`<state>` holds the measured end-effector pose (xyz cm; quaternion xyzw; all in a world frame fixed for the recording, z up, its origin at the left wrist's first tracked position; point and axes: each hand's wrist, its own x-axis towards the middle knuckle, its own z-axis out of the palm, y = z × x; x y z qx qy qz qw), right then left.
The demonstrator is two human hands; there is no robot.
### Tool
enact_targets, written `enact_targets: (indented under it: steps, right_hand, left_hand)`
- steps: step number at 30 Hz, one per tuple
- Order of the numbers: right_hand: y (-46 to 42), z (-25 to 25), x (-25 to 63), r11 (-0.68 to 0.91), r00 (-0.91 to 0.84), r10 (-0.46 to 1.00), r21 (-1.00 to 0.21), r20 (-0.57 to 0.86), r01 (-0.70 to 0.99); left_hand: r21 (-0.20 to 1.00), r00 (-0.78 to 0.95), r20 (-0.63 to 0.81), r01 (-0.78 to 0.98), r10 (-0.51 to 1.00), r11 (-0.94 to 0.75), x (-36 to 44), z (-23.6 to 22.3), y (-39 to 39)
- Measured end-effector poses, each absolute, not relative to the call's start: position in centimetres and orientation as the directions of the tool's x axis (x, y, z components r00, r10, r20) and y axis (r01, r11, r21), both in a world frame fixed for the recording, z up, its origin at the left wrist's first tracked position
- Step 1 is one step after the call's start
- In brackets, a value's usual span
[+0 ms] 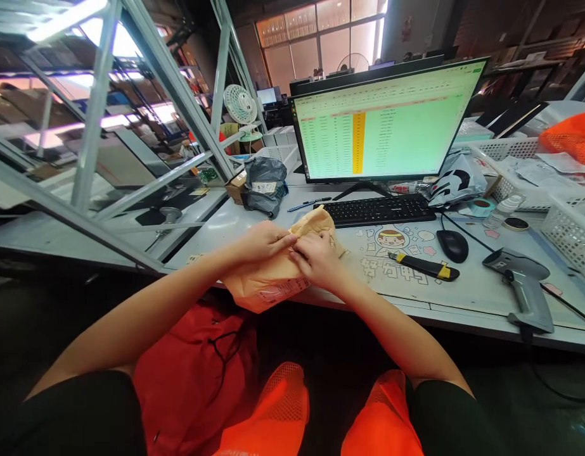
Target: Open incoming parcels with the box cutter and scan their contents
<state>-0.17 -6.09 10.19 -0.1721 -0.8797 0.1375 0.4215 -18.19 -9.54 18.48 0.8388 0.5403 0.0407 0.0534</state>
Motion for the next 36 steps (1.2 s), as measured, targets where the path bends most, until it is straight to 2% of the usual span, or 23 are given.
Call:
enact_targets:
  steps: [3,5,9,14,16,19,21,24,27,29,31,34,35,36]
  right_hand:
    - [-6.8,10.3,1.3,0.946,-0.687,0.312,-0.286,0.657,0.156]
    - [-7.5,10.0,2.7,0.973,-0.747,0.223,-0.187,0.626,0.134]
    - [-8.1,9.0,5.7,0.986,-0.766,0.146,-0.025,0.626,0.167]
    - [-8.6,10.0,5.4,0.957,-0.681,0.190,0.020,0.707,0.288]
    - [-8.9,10.4,3.9,0.962,-0.725,0.192,0.020,0.661,0.273]
    - [-8.9,9.5,2.2,0.959,-0.836,0.239,0.015,0.494,0.283]
    - [-8.6,7.9,2.2,0.964,-0.881,0.244,-0.004,0.406,0.265]
    - [-8.7,5.7,3.7,0.978,-0.895,0.205,-0.038,0.396,0.208]
    - [-9.1,6.1,5.3,0.984,-0.908,0.176,-0.098,0.380,0.149]
    - [-8.7,7.7,5.6,0.974,-0.920,0.176,-0.200,0.349,0.111]
    - [-7.1,9.2,5.1,0.943,-0.876,0.269,-0.293,0.400,0.156]
    - [-3.0,9.1,3.4,0.823,-0.678,0.551,-0.451,0.486,0.346]
    - [-1.6,8.3,2.7,0.758,-0.629,0.630,-0.538,0.456,0.369]
    - [-0.4,7.2,1.9,0.688,-0.609,0.686,-0.628,0.398,0.364]
  left_hand:
    - [-0.053,0.344,0.000,0.938,0.939,-0.343,-18.9,18.6,-9.3]
    - [-0.093,0.242,0.066,0.968,0.968,-0.235,-20.7,19.2,-8.8]
    - [-0.031,0.054,0.149,0.998,0.987,-0.050,-24.7,20.5,-8.4]
    - [0.089,0.032,0.114,0.995,0.993,-0.043,-23.4,20.1,-9.2]
    - [0.126,0.046,0.104,0.990,0.994,-0.058,-21.8,19.9,-9.7]
    - [0.055,0.066,0.078,0.996,0.995,-0.071,-20.6,19.7,-10.7]
    - [-0.048,0.067,0.067,0.997,0.996,-0.064,-21.1,19.3,-11.3]
    - [-0.188,-0.005,0.053,0.982,0.999,0.014,-23.2,18.1,-11.3]
    - [-0.205,-0.069,0.039,0.976,0.997,0.075,-24.8,16.9,-10.5]
    - [-0.169,-0.048,-0.010,0.985,0.999,0.046,-24.9,16.7,-9.9]
    - [-0.175,-0.009,0.032,0.984,0.999,0.015,-24.5,17.2,-9.6]
    - [-0.303,0.135,0.212,0.951,0.968,-0.066,-23.4,19.1,-10.0]
    - [-0.331,0.207,0.201,0.934,0.957,-0.133,-22.9,19.9,-10.3]
    - [-0.326,0.265,0.123,0.921,0.956,-0.213,-22.3,20.6,-10.6]
